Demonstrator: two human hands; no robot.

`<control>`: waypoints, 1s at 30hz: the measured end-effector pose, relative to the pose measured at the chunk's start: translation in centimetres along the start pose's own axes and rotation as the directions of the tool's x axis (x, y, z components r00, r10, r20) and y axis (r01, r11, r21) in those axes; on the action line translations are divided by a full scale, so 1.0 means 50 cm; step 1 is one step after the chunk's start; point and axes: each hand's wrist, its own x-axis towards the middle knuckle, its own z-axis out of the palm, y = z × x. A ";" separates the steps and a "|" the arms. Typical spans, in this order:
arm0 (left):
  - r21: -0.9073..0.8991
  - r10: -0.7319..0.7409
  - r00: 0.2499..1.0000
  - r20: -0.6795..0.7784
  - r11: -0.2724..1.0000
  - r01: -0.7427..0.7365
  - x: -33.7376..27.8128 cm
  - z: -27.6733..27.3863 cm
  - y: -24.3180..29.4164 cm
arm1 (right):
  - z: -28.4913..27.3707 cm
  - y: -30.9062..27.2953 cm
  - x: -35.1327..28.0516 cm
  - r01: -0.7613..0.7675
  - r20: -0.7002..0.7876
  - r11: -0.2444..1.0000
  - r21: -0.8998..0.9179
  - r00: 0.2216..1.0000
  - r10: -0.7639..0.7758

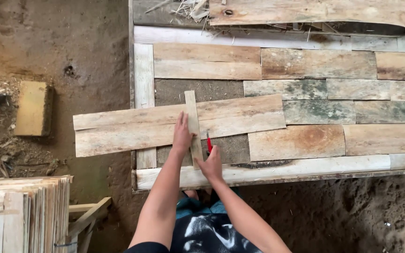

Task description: Laying out and marking thin wooden planks on a frame to prepare for assembly.

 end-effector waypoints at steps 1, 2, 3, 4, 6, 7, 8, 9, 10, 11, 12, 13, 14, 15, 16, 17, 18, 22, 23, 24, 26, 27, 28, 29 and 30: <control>0.004 0.004 1.000 -0.002 1.000 -0.004 -0.006 -0.012 0.005 | 0.015 0.006 0.009 0.002 -0.003 1.000 0.005 1.000 -0.002; -0.101 -0.020 1.000 -0.011 0.995 0.019 -0.013 -0.020 0.014 | 0.025 0.014 0.018 -0.008 -0.018 1.000 -0.004 1.000 0.008; -0.205 -0.045 0.999 -0.017 0.978 0.041 -0.019 -0.028 0.022 | 0.036 0.022 0.027 -0.019 -0.033 1.000 -0.012 0.999 0.018; -0.205 -0.044 0.999 -0.024 0.978 0.039 -0.020 -0.011 0.007 | 0.042 0.038 0.028 -0.011 -0.033 1.000 -0.012 0.999 0.011; -0.232 -0.072 0.997 -0.036 0.971 0.062 -0.019 0.017 -0.027 | 0.059 0.065 0.030 -0.072 -0.012 0.997 0.033 0.997 0.073; -0.227 -0.066 0.997 -0.043 0.972 0.054 -0.006 0.005 -0.022 | 0.070 0.076 0.061 -0.064 -0.015 0.997 0.040 0.998 0.065; -0.267 -0.075 0.996 -0.053 0.962 0.058 -0.009 0.003 -0.018 | 0.080 0.097 0.077 -0.093 -0.033 0.993 0.068 0.995 0.095; -0.307 -0.084 0.994 -0.063 0.950 0.061 -0.012 0.000 -0.013 | 0.090 0.119 0.092 -0.121 -0.051 0.988 0.096 0.991 0.126; -0.304 -0.074 0.995 -0.073 0.951 0.048 -0.001 0.008 -0.019 | 0.085 0.119 0.104 -0.110 -0.058 0.989 0.103 0.992 0.116; -0.307 -0.101 0.991 -0.091 0.949 0.068 0.009 0.015 -0.025 | 0.080 0.119 0.114 -0.141 -0.038 0.978 0.156 0.988 0.148; -0.307 -0.132 0.986 -0.099 0.947 0.096 0.003 0.024 -0.036 | 0.079 0.125 0.108 -0.183 -0.010 0.961 0.208 0.982 0.189; -0.303 -0.126 0.987 -0.098 0.949 0.091 0.002 0.024 -0.040 | 0.049 0.118 0.115 -0.183 -0.012 0.959 0.215 0.982 0.190; -0.276 -0.088 0.988 -0.129 0.960 0.050 0.007 0.023 -0.043 | 0.019 0.109 0.127 -0.196 -0.045 0.943 0.270 0.976 0.215; -0.249 -0.049 0.986 -0.158 0.969 0.008 0.012 0.022 -0.047 | -0.011 0.101 0.138 -0.206 -0.075 0.923 0.326 0.967 0.242; -0.247 -0.042 0.987 -0.156 0.969 0.002 0.011 0.015 -0.038 | -0.052 0.100 0.168 -0.206 -0.080 0.921 0.330 0.966 0.245; -0.197 -0.016 0.988 -0.154 0.980 -0.014 0.011 0.009 -0.029 | -0.092 0.100 0.197 -0.196 -0.128 0.879 0.435 0.953 0.276; -0.145 0.008 0.988 -0.155 0.989 -0.031 0.015 0.000 -0.020 | -0.133 0.095 0.231 -0.174 -0.171 0.828 0.533 0.936 0.307; -0.037 0.013 0.992 -0.127 0.999 -0.017 0.047 0.009 -0.035 | -0.343 0.138 0.414 -0.023 -0.311 0.798 0.602 0.914 0.260; 0.083 0.024 0.990 -0.142 0.996 -0.012 0.055 0.007 -0.029 | -0.382 0.164 0.464 -0.045 -0.338 0.759 0.650 0.877 0.342; 0.203 0.035 0.988 -0.153 0.979 -0.003 0.059 0.006 -0.026 | -0.417 0.193 0.510 -0.065 -0.356 0.714 0.697 0.833 0.424; 0.293 0.029 0.990 -0.138 0.956 0.013 0.054 -0.013 0.013 | -0.431 0.313 0.579 -0.128 -0.396 0.798 0.589 0.815 0.424; 0.381 0.026 0.992 -0.127 0.924 0.025 0.059 -0.027 0.034 | -0.439 0.365 0.621 -0.189 -0.438 0.862 0.471 0.798 0.414; 0.381 0.025 0.990 -0.136 0.924 0.029 0.071 -0.029 0.044 | -0.442 0.366 0.593 -0.181 -0.437 0.863 0.471 0.802 0.407; 0.416 0.031 0.992 -0.120 0.909 0.022 0.083 -0.031 0.053 | -0.444 0.369 0.567 -0.237 -0.477 0.913 0.333 0.793 0.380; 0.449 0.029 0.995 -0.095 0.894 0.017 0.078 -0.025 0.060 | -0.445 0.385 0.525 -0.301 -0.510 0.936 0.183 0.785 0.352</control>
